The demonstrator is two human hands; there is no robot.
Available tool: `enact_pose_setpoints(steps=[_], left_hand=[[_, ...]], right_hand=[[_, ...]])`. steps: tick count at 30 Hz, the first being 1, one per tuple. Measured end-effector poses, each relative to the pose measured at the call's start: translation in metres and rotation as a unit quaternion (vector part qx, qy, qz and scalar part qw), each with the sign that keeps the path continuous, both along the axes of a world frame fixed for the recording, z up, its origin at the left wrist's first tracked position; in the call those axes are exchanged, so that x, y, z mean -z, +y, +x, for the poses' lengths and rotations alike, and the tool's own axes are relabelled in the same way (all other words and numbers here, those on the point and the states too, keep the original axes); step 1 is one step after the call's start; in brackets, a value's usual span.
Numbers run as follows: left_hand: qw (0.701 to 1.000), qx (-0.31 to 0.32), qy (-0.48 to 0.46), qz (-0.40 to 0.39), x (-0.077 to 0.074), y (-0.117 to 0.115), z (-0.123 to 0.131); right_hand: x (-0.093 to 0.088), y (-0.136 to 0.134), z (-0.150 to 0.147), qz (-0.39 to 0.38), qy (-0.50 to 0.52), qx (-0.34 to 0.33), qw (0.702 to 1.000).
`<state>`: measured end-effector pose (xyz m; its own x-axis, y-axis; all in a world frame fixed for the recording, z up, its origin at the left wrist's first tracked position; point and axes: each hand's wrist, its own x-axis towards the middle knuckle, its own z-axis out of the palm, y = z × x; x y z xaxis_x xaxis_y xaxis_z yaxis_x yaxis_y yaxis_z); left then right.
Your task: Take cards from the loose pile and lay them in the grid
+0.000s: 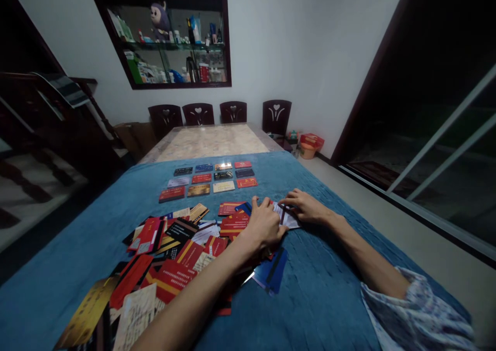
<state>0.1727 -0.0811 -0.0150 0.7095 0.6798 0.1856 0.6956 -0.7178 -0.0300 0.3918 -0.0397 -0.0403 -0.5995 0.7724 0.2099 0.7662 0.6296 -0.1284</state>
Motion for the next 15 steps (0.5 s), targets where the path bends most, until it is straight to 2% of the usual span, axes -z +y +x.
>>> enact_pose_setpoints(steps=[8, 15], left_hand=[[0.999, 0.0, -0.015, -0.029, -0.003, -0.007, 0.004], [1.0, -0.001, -0.016, -0.018, -0.004, -0.013, 0.006]], right_hand=[[-0.002, -0.003, -0.001, -0.02, 0.004, -0.011, 1.0], [0.002, -0.003, 0.002, -0.044, 0.068, -0.055, 0.995]])
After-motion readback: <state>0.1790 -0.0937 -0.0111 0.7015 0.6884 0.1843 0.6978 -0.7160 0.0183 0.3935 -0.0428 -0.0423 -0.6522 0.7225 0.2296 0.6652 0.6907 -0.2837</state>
